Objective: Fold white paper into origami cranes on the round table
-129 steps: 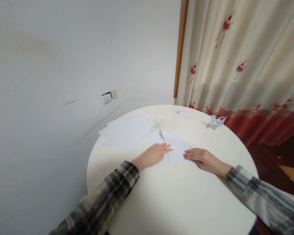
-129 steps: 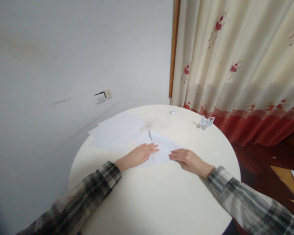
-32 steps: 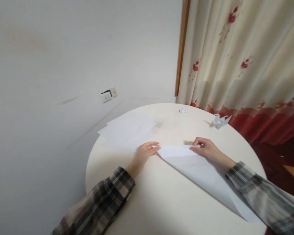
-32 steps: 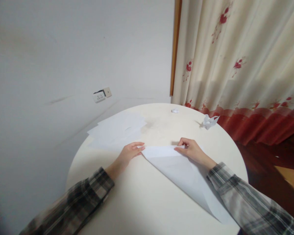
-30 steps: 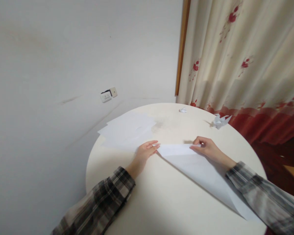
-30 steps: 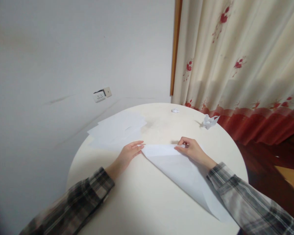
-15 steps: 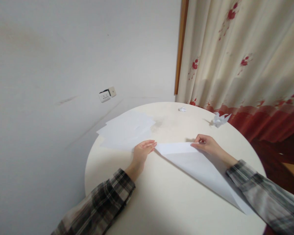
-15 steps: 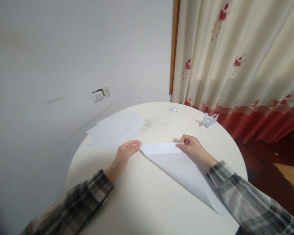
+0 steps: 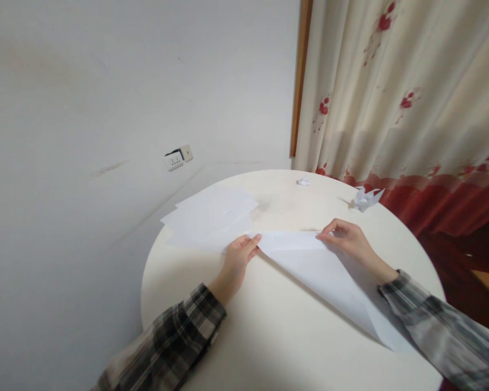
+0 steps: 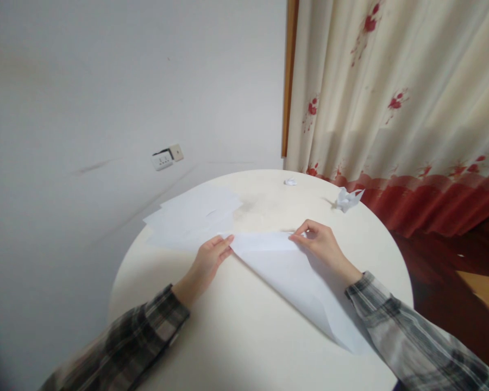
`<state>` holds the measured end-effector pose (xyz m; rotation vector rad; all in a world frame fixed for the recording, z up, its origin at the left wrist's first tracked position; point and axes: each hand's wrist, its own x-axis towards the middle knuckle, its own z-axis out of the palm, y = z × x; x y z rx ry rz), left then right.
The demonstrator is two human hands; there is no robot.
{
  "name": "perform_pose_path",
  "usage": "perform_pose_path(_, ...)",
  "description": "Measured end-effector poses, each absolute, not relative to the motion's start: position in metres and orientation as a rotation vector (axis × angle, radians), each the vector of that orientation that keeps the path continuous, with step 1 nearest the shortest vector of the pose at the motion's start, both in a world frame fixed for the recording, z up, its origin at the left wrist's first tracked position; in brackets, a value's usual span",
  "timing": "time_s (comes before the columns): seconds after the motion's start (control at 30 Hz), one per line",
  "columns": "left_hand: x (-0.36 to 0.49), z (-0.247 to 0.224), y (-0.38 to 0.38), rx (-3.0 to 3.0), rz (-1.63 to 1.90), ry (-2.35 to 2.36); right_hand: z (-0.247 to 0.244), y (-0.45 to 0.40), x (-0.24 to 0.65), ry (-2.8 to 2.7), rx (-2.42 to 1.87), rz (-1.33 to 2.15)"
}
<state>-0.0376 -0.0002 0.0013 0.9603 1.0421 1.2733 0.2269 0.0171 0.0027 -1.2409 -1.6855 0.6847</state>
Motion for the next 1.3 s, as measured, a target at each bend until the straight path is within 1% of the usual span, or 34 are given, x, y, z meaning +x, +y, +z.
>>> perform_pose_path(0.17, -0.034, 0.006, -0.002, 1.022, 1.415, 0.999, 0.011, 0.014, 0.227, -1.685, -1.181, 0.684)
perform_pose_path(0.33, -0.033, 0.008, -0.004, 0.986, 1.464, 0.989, 0.012, 0.012, 0.227, -1.699, -1.126, 0.702)
perform_pose_path(0.73, -0.035, 0.008, -0.005, 1.017, 1.497, 1.079, 0.011, 0.01, 0.227, -1.681, -1.083, 0.799)
perform_pose_path(0.87, -0.035, 0.007, -0.004, 1.016, 1.505, 1.084, 0.011, 0.01, 0.226, -1.688, -1.082, 0.775)
perform_pose_path(1.3, -0.039, 0.006, -0.001, 0.844, 1.473, 0.884, 0.002, 0.016, 0.237, -1.692, -1.073, 0.765)
